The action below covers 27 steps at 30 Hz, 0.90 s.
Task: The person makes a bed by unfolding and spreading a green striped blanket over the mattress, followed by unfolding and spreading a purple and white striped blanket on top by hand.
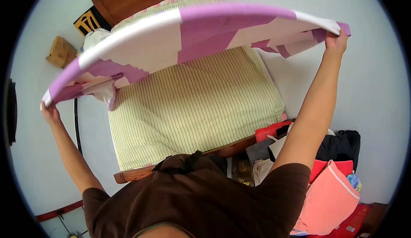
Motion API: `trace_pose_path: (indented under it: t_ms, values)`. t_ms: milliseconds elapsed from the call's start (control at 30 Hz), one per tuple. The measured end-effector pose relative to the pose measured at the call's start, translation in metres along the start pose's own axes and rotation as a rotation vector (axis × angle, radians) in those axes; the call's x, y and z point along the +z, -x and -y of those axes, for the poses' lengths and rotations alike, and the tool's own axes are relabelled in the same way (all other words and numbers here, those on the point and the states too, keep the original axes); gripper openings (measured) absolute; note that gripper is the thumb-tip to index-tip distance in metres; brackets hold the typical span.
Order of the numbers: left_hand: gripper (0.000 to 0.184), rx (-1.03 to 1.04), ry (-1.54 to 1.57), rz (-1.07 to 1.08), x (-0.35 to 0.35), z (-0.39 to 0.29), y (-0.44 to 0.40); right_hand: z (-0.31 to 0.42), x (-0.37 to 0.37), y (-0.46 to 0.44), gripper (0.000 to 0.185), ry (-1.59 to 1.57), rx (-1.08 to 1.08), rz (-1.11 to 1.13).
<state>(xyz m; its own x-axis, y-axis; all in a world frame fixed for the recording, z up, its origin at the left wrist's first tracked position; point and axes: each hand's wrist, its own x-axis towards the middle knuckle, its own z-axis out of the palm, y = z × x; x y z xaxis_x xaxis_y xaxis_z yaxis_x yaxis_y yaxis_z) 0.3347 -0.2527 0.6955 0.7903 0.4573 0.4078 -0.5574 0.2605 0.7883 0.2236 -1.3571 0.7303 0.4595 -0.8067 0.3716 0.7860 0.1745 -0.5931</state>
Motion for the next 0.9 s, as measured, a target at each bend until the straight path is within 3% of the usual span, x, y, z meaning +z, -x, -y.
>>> trace_pose_path:
  t_ms: [133,233,300,367,433,533,633,733,833,900]
  values:
    - [0.037,-0.157,-0.091,-0.304,0.0,0.01,0.098,0.015,-0.041,0.041,0.034,0.112,0.149,-0.296]
    - [0.037,-0.388,-0.046,-0.329,-0.076,0.061,0.146,-0.019,-0.127,0.062,0.035,0.172,0.269,-0.428]
    - [0.034,-0.502,-0.033,-0.514,-0.092,0.082,0.186,-0.035,-0.164,0.096,0.032,0.233,0.317,-0.452]
    - [0.031,-0.587,-0.061,-0.521,-0.128,0.102,0.219,-0.064,-0.231,0.111,0.032,0.322,0.241,-0.396]
    - [0.03,-0.617,-0.181,-0.615,-0.155,0.119,0.244,-0.06,-0.211,0.156,0.032,0.512,0.158,-0.508]
    - [0.029,-0.678,-0.275,-0.685,-0.174,0.132,0.279,-0.06,-0.23,0.183,0.037,0.549,0.181,-0.521]
    - [0.033,-0.779,-0.298,-0.609,-0.186,0.143,0.308,-0.068,-0.275,0.192,0.038,0.718,0.195,-0.545]
    - [0.033,-0.76,-0.468,-0.671,-0.165,0.144,0.332,-0.079,-0.349,0.2,0.036,1.014,0.152,-0.576]
    - [0.033,-0.775,-0.659,-0.696,-0.178,0.149,0.342,-0.064,-0.345,0.221,0.04,1.41,0.344,-0.555]
    - [0.03,-0.786,-0.724,-0.688,-0.176,0.151,0.349,-0.057,-0.363,0.236,0.038,1.764,0.419,-0.409]
